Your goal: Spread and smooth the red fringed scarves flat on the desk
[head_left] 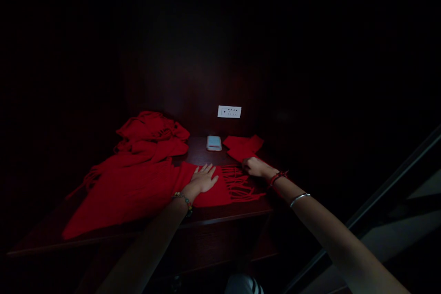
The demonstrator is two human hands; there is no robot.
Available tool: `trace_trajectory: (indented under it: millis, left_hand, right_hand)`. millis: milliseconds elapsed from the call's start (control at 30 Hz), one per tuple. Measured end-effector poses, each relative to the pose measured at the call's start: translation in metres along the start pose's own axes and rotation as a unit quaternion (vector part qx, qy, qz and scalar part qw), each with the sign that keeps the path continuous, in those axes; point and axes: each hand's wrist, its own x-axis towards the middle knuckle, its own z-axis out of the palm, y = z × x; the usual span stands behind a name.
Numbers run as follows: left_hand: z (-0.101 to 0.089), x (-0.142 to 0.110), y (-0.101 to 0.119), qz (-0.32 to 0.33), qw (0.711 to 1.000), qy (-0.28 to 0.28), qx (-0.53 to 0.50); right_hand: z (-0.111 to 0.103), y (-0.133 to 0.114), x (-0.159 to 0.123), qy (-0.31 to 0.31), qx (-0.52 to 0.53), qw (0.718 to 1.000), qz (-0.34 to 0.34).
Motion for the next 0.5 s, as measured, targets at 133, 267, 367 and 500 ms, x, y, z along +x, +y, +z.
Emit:
trace_trajectory:
  millis: [133, 267, 367, 500]
  left_hand:
    - [0.002, 0.001, -0.001, 0.000, 1.000, 0.003, -0.004]
    - [0.002, 0.000, -0.002, -0.001, 1.000, 0.002, 0.000]
    - [0.001, -0.001, -0.002, -0.001, 1.000, 0.004, 0.000]
    - [0.000, -0.001, -0.002, 0.000, 1.000, 0.004, -0.004]
  right_hand:
    - [-0.007, -0.026, 0.009, 0.104, 0.049, 0.992, -0.057]
    - [-0.004, -0.057, 0.032, 0.085, 0.044, 0.986, -0.135]
    - [0.001, -0.046, 0.031, 0.025, 0.005, 0.993, -0.117]
    - [0.004, -0.004, 0.004, -0.030, -0.025, 0.999, -0.004]
